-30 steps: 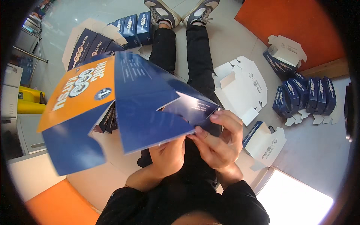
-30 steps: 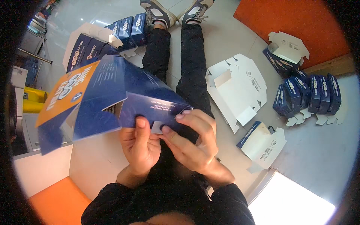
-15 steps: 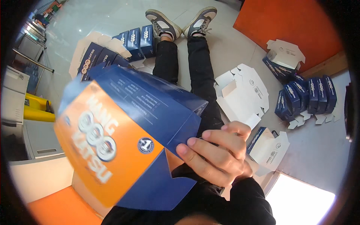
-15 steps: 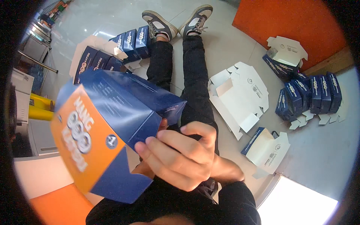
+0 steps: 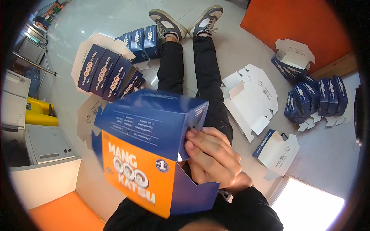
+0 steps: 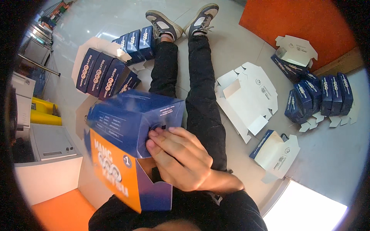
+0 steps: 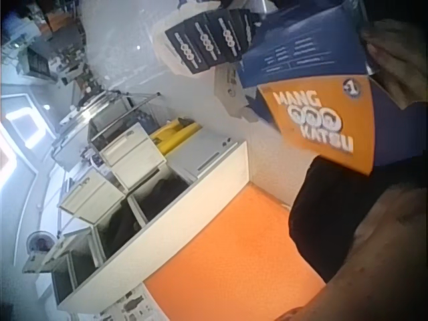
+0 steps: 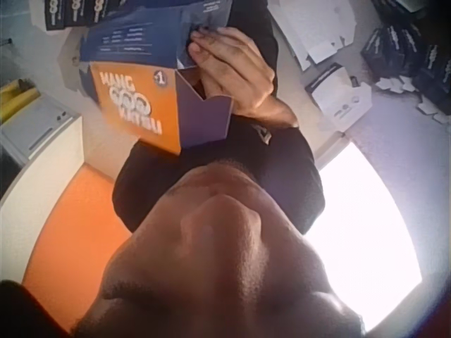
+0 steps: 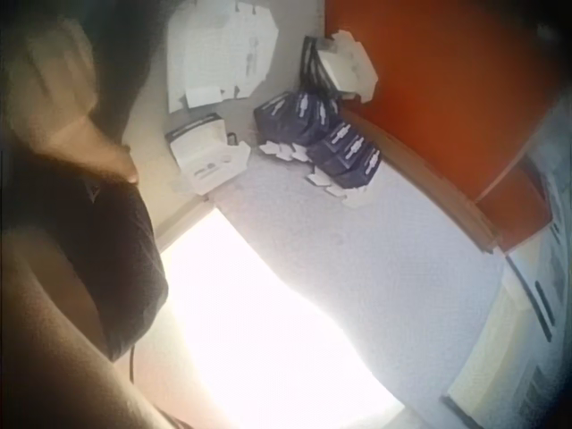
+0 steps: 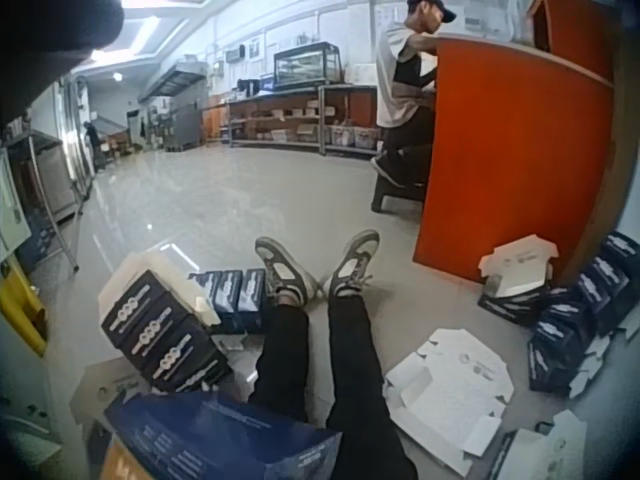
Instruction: The person sits on the floor and assembles cardboard food boxes by hand. The person picks up flat cardboard sheets one by one, folds the sides and flaps to form the box shape, and stacks the completed boxes to the side.
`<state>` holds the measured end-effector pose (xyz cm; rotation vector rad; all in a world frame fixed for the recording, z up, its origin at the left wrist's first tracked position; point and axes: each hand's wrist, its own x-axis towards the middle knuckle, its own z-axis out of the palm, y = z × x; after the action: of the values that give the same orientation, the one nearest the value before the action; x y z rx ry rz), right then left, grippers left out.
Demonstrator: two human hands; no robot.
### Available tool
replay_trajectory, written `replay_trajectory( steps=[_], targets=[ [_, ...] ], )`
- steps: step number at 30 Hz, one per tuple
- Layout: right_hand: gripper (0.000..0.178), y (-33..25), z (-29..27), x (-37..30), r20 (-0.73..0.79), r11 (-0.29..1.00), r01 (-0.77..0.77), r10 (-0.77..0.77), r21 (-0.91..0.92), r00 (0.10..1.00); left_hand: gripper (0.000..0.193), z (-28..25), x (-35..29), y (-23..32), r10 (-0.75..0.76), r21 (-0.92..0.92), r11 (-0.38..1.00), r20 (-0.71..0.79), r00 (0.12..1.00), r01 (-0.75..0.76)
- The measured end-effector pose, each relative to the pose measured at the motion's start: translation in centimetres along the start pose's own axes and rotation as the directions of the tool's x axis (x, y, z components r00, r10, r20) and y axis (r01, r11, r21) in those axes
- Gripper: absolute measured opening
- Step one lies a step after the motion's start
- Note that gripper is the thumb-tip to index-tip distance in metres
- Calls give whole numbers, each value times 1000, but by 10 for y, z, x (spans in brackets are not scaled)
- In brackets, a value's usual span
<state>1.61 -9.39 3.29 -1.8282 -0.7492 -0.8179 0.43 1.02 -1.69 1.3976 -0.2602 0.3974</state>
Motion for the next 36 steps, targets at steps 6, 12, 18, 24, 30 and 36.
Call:
replay_trajectory(
  steps=[6, 12, 18, 24, 30, 36],
  targets=[
    [26, -9, 2, -4, -54, 955, -134, 153, 263, 987, 31, -3, 0, 6, 5, 6, 1000, -6, 1000, -5],
    [25, 9, 0, -6, -24, 998, 53, -52, 24, 998, 32, -1, 2, -4, -6, -52, 999, 20, 1000, 7],
    [27, 14, 12, -5, -69, 990, 121, -116, 73, 991, 33, -9, 1, 1, -5, -29, 1000, 9, 1000, 6],
    [27, 28, -1, 1, 34, 995, 88, -87, -43, 996, 34, -13, 3, 4, -20, -62, 998, 21, 1000, 21],
    [34, 41, -12, 12, 199, 997, 22, -37, 74, 979, 35, -16, 8, 3, -38, -124, 991, 30, 999, 41],
    [33, 62, -17, -1, 115, 965, 16, -48, 263, 992, 36, -17, 8, 4, -58, -107, 992, 58, 997, 64]
  ],
)
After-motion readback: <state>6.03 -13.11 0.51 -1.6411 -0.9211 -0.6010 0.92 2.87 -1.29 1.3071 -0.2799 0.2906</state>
